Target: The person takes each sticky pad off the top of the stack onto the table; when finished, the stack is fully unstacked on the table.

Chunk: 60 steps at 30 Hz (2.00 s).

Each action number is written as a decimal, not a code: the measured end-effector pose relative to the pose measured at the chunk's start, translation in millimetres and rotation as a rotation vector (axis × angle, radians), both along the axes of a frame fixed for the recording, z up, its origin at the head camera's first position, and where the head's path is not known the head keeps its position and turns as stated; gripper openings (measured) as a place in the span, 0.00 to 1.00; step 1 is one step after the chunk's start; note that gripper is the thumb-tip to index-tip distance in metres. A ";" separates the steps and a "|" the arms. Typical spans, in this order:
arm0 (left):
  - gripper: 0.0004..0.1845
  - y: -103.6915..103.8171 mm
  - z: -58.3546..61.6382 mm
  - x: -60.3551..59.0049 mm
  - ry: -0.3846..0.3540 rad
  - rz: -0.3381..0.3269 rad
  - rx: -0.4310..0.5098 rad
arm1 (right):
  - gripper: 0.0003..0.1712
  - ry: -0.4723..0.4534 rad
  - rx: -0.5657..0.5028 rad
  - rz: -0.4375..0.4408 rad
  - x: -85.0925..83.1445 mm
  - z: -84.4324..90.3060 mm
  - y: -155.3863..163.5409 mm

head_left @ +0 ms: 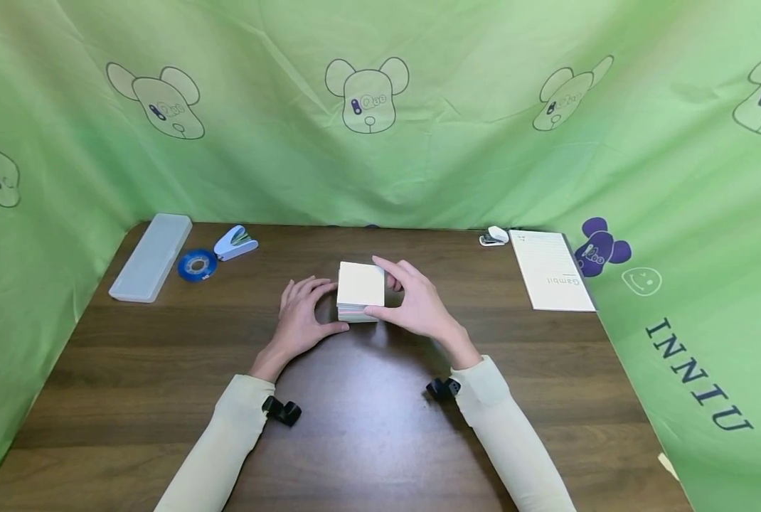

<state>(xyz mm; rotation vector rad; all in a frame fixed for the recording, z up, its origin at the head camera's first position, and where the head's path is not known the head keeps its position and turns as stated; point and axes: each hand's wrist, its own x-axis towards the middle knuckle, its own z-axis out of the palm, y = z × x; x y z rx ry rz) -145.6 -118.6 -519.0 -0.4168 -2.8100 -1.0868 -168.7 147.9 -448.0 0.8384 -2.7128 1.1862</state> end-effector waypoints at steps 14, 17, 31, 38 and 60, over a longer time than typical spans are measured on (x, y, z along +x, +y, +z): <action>0.48 0.1 0.4 3.5 0.007 -0.012 -0.035 | 0.53 -0.054 -0.052 -0.001 -0.8 -6.9 1.2; 0.48 0.4 0.3 3.6 0.007 -0.014 -0.036 | 0.51 -0.049 -0.058 -0.006 -1.2 -7.5 1.8; 0.47 0.7 -1.1 3.3 0.005 -0.016 -0.053 | 0.45 -0.081 -0.127 -0.040 -0.5 -7.7 1.2; 0.47 1.1 -2.4 2.9 0.006 -0.017 -0.058 | 0.43 -0.081 -0.162 -0.038 -1.5 -11.5 0.9; 0.48 -0.8 -6.6 2.4 -0.002 -0.021 -0.061 | 0.42 -0.114 -0.286 -0.021 -8.0 -21.3 8.5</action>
